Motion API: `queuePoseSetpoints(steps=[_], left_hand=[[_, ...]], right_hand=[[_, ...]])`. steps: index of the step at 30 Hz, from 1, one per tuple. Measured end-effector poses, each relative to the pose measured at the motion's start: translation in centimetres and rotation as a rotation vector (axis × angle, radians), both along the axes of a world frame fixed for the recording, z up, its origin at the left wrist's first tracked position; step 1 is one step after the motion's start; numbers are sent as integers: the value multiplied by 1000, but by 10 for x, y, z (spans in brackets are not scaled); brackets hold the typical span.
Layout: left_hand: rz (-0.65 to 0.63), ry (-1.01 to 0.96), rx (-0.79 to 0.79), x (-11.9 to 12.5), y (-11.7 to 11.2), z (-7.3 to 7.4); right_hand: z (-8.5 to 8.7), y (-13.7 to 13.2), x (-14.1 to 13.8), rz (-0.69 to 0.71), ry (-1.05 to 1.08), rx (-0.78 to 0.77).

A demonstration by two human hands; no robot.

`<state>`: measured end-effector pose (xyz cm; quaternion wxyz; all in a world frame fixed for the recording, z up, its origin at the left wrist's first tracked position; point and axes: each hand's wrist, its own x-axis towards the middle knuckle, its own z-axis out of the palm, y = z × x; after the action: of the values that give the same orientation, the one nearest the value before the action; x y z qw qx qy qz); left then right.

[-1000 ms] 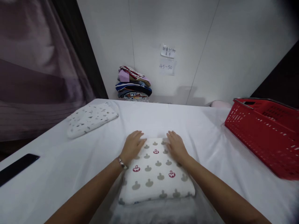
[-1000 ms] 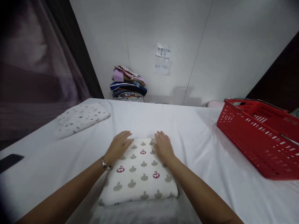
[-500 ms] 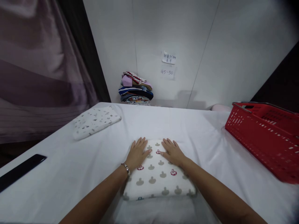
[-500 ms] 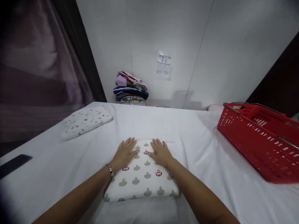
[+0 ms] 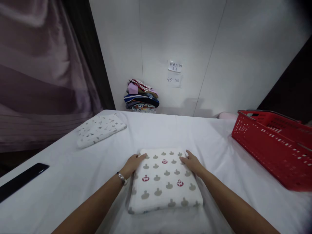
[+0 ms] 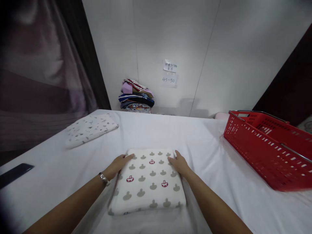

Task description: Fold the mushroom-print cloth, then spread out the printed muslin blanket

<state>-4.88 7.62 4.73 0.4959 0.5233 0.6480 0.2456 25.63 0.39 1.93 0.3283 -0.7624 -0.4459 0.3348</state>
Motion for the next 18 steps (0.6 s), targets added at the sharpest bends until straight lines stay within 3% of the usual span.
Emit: queuePoseSetpoints(steps=[5, 9, 13, 16, 18], left_hand=[[115, -193, 49, 10, 2, 1], [134, -246, 140, 19, 31, 18], [128, -68, 151, 31, 71, 30], [89, 81, 83, 36, 86, 26], [79, 123, 73, 35, 84, 20]], right_hand=[[7, 0, -5, -11, 227, 79], [25, 20, -4, -63, 323, 187], [28, 64, 6, -83, 178, 271], [18, 86, 14, -48, -40, 149], [13, 87, 15, 3, -180, 83]])
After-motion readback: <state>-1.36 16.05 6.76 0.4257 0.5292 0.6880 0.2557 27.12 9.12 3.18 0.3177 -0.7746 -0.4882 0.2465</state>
